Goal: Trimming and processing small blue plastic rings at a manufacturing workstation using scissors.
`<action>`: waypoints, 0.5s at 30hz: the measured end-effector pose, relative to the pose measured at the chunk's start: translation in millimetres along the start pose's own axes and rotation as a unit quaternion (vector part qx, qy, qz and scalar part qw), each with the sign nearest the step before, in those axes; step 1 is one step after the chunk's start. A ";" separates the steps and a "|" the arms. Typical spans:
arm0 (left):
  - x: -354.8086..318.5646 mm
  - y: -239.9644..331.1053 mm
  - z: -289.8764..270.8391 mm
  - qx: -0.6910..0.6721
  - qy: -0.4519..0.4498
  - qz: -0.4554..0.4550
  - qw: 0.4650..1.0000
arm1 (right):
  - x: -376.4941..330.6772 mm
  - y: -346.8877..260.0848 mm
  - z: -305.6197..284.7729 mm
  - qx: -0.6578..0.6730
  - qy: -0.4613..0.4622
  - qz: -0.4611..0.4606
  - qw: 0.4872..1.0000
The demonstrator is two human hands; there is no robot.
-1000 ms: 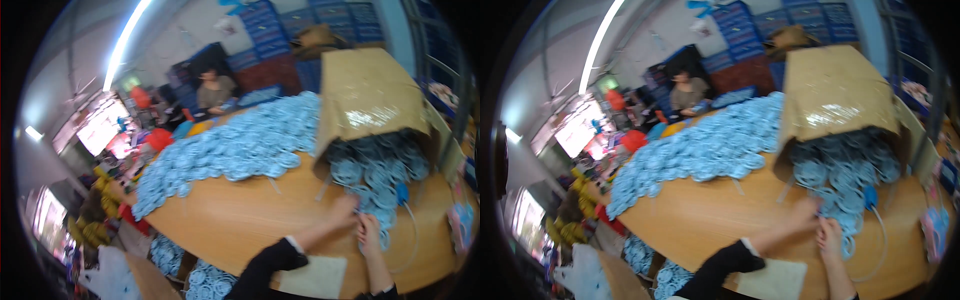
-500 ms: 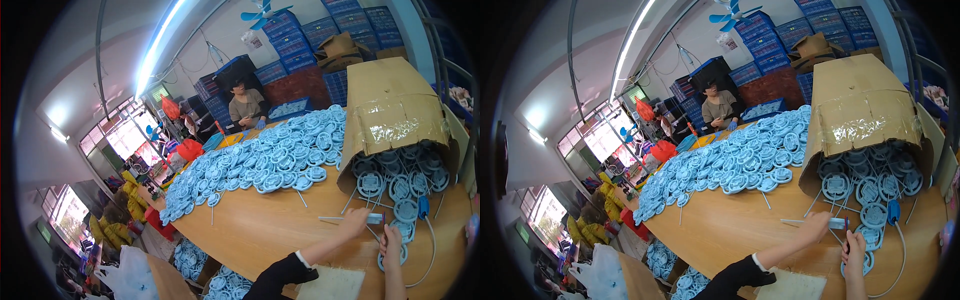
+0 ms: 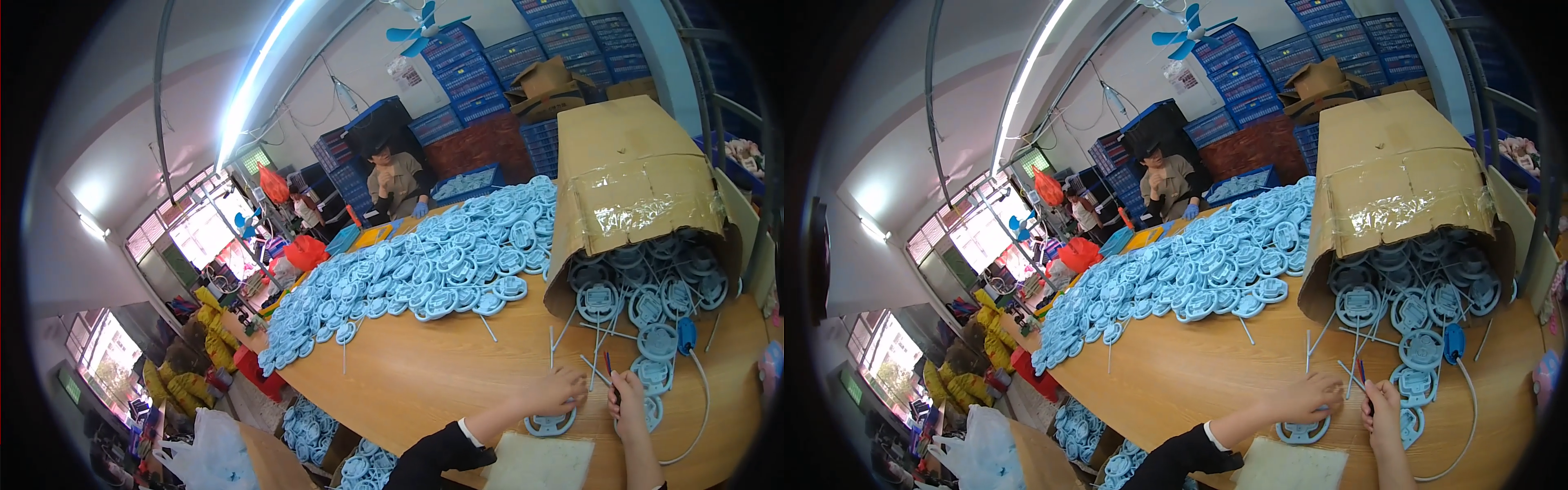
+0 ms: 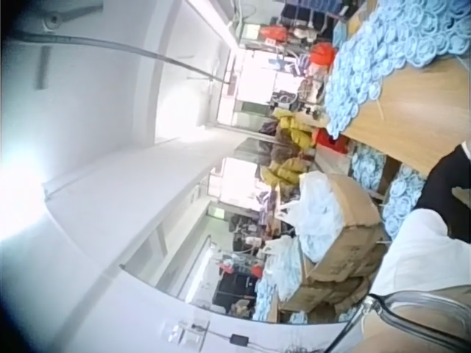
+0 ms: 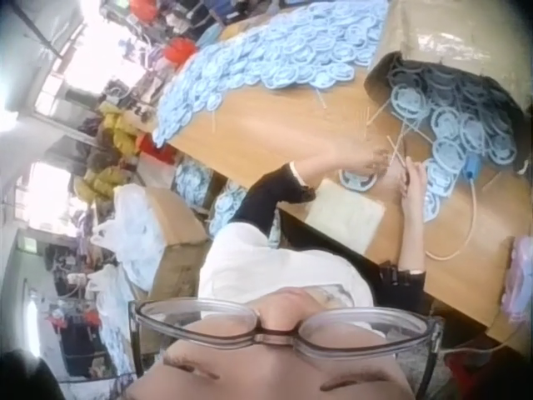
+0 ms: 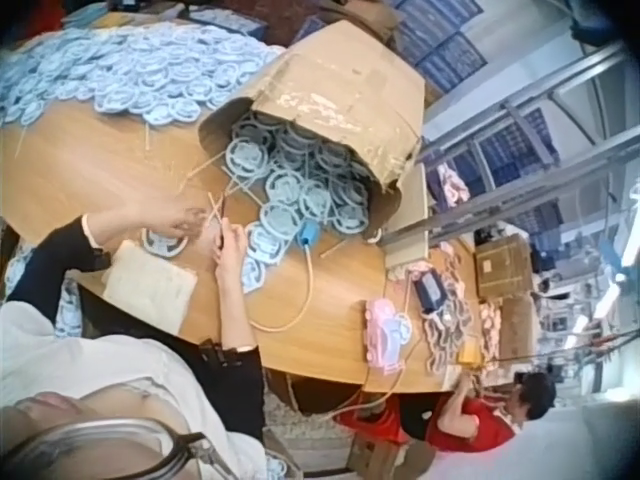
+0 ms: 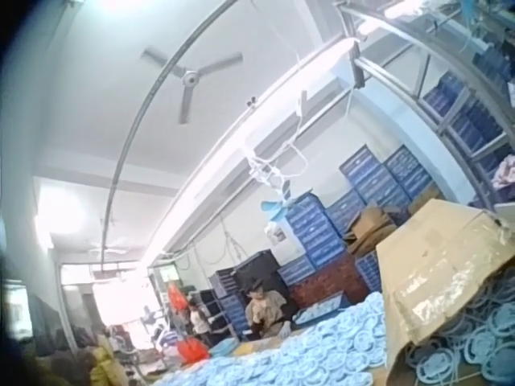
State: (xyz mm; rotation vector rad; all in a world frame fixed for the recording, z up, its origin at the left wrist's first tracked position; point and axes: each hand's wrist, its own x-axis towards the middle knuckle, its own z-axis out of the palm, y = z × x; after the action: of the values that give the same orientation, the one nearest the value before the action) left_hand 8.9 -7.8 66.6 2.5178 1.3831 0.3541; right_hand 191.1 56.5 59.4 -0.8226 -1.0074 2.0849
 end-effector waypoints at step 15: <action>-81.3 12.6 27.2 -0.168 0.097 -0.502 0.843 | -6.5 10.8 -0.4 -0.028 -0.002 0.035 0.999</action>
State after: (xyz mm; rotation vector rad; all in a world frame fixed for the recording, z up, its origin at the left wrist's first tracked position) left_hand -14.6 -86.0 37.6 1.2362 2.2285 0.5509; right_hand 192.0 46.4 51.8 -0.8936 -1.0562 2.1253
